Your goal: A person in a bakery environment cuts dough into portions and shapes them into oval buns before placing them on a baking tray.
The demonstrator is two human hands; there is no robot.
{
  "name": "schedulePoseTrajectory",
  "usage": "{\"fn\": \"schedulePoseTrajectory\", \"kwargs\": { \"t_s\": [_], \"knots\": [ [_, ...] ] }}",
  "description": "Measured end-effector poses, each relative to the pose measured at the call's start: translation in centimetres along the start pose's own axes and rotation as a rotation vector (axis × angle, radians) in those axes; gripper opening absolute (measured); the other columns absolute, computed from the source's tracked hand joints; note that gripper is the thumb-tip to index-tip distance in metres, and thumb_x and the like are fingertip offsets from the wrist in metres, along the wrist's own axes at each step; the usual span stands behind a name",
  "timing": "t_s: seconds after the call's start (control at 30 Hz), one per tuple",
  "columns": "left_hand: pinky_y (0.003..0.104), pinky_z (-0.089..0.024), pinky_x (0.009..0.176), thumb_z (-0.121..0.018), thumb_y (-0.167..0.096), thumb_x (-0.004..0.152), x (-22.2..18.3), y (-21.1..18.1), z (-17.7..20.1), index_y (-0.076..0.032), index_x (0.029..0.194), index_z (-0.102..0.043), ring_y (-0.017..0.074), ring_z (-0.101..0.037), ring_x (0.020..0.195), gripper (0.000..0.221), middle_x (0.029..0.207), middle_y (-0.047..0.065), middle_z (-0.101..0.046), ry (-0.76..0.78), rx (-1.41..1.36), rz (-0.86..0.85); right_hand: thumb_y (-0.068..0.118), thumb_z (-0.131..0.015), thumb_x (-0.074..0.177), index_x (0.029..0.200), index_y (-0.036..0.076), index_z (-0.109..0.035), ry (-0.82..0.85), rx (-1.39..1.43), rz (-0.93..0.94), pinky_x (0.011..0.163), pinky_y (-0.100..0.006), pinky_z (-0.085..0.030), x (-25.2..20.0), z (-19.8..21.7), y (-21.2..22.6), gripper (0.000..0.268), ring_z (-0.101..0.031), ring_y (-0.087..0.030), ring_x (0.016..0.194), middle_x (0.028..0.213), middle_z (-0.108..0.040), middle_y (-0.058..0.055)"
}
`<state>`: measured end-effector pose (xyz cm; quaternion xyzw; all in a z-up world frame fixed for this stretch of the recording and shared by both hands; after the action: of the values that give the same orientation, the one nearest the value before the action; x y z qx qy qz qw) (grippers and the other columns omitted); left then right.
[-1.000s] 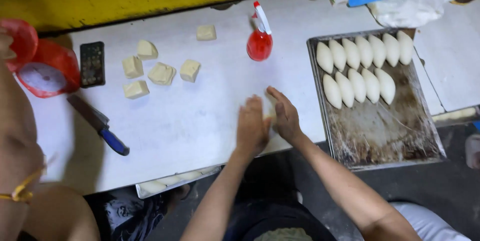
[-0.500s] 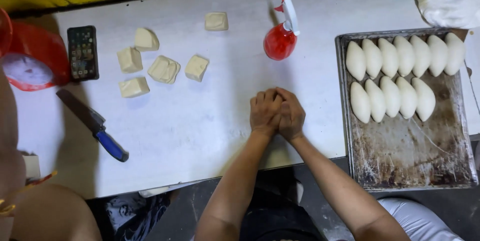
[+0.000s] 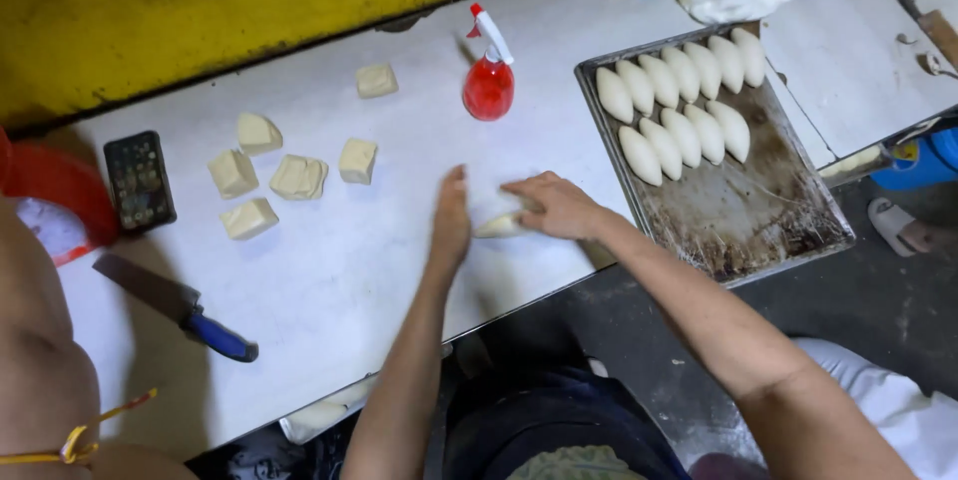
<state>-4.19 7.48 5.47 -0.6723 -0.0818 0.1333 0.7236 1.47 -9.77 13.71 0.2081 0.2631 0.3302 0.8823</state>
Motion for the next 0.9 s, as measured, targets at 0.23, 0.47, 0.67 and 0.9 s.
{"fn": "schedulePoseTrajectory", "kwargs": {
  "t_s": [0.23,0.47,0.67,0.9],
  "knots": [
    [0.047,-0.048,0.102,-0.053,-0.011,0.103,-0.8,4.4,1.9,-0.005,0.131,-0.056,0.0423,-0.059,0.118,0.029,0.125,0.021,-0.059,-0.418,0.093,-0.1,0.02,-0.078,0.078,0.139,0.031,-0.06,0.012,-0.465,-0.043,0.091,-0.053,-0.054,1.2,-6.6,-2.1,0.065,-0.063,-0.037,0.112,0.12,-0.063,-0.01],
    [0.044,-0.044,0.097,-0.053,-0.016,0.098,-7.7,0.5,-4.8,-0.005,0.122,-0.064,0.0304,-0.057,0.104,0.029,0.114,0.012,-0.066,-0.253,0.446,-0.203,0.029,-0.07,0.082,0.141,0.018,-0.054,-0.005,0.329,-0.167,0.101,-0.036,-0.049,-12.0,4.1,-10.7,0.061,-0.058,-0.021,0.123,0.138,-0.06,-0.005],
    [0.049,-0.043,0.095,-0.056,-0.021,0.096,-6.1,1.1,-13.0,-0.015,0.121,-0.064,0.0295,-0.059,0.112,0.027,0.122,0.004,-0.066,-0.205,0.672,-0.272,0.016,-0.065,0.089,0.15,0.018,-0.048,-0.292,0.487,-0.642,0.092,-0.037,-0.06,-16.8,17.3,-24.5,0.063,-0.065,-0.023,0.116,0.141,-0.06,-0.009],
    [0.052,-0.042,0.099,-0.056,-0.024,0.096,-6.2,0.3,-16.5,-0.015,0.12,-0.069,0.0329,-0.056,0.117,0.029,0.131,0.009,-0.062,-0.256,1.013,-0.273,0.035,-0.069,0.091,0.145,0.021,-0.059,-0.271,0.404,-0.571,0.1,-0.038,-0.046,-10.9,18.8,-39.8,0.057,-0.059,-0.029,0.125,0.143,-0.061,-0.007]
  ]
}}
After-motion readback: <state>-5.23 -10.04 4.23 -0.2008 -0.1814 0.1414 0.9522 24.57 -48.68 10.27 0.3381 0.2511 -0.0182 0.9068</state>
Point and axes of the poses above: each hand's wrist, its own x-axis towards the middle knuckle, its own z-axis out of the back of the hand, y = z × x, the point moved 4 cm from there along x, towards the middle knuckle
